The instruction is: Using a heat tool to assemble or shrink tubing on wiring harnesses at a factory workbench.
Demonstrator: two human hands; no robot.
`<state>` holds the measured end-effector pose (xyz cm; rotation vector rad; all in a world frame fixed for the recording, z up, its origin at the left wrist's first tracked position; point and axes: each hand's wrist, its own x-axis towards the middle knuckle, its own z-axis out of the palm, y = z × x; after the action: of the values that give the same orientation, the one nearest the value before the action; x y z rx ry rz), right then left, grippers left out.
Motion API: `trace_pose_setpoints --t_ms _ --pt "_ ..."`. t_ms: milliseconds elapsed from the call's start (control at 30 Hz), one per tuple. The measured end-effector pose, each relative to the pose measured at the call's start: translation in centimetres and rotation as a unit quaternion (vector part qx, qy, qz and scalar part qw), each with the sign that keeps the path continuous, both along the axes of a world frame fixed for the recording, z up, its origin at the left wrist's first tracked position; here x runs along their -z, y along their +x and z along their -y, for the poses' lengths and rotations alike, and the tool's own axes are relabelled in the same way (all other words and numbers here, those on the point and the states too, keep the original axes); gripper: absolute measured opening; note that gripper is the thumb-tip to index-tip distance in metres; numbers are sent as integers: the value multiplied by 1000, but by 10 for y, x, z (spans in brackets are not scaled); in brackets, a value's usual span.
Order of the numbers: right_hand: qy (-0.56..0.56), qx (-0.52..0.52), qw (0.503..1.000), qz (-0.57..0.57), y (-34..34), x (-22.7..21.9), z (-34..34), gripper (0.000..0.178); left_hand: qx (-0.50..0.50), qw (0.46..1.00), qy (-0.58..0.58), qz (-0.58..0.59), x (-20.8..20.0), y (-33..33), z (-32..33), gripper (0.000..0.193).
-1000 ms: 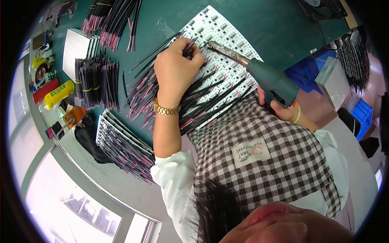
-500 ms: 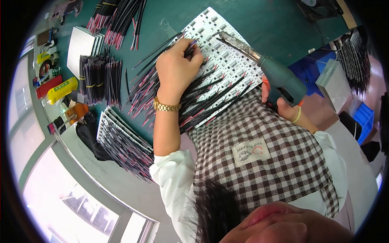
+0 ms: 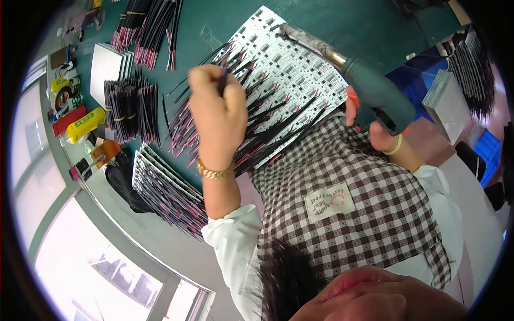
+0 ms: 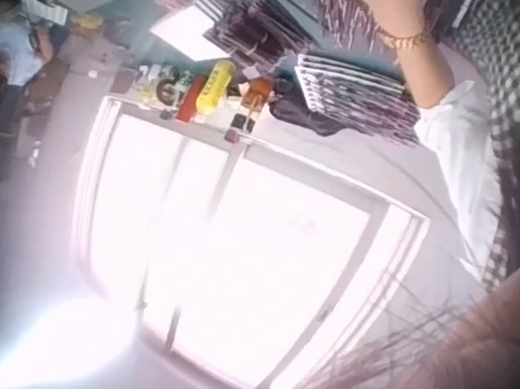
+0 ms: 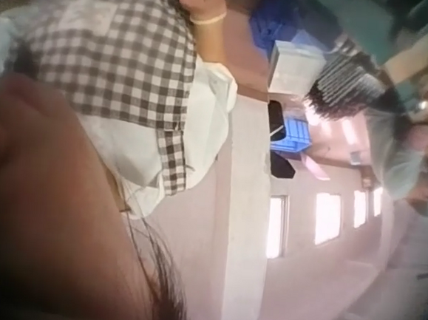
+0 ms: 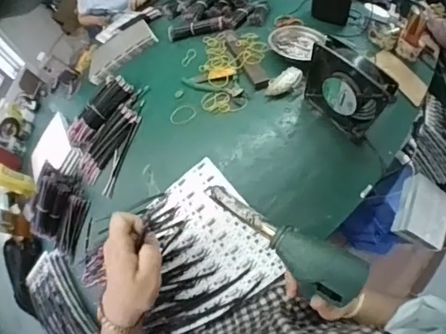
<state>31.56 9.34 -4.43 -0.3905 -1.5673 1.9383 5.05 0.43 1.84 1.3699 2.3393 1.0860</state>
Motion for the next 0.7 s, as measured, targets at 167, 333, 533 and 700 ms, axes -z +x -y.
trace_pose_setpoints --t_ms 167,333,533,700 --pt "43 14 996 80 5 6 6 74 -12 999 -29 15 25 6 -8 14" --pt "27 8 994 103 19 6 12 74 -45 998 7 52 36 7 -9 17" --pt "45 -38 992 114 22 8 14 69 -61 994 -63 70 27 8 -10 16" --pt "17 -64 990 124 17 0 10 67 -57 996 -57 36 25 8 -13 18"
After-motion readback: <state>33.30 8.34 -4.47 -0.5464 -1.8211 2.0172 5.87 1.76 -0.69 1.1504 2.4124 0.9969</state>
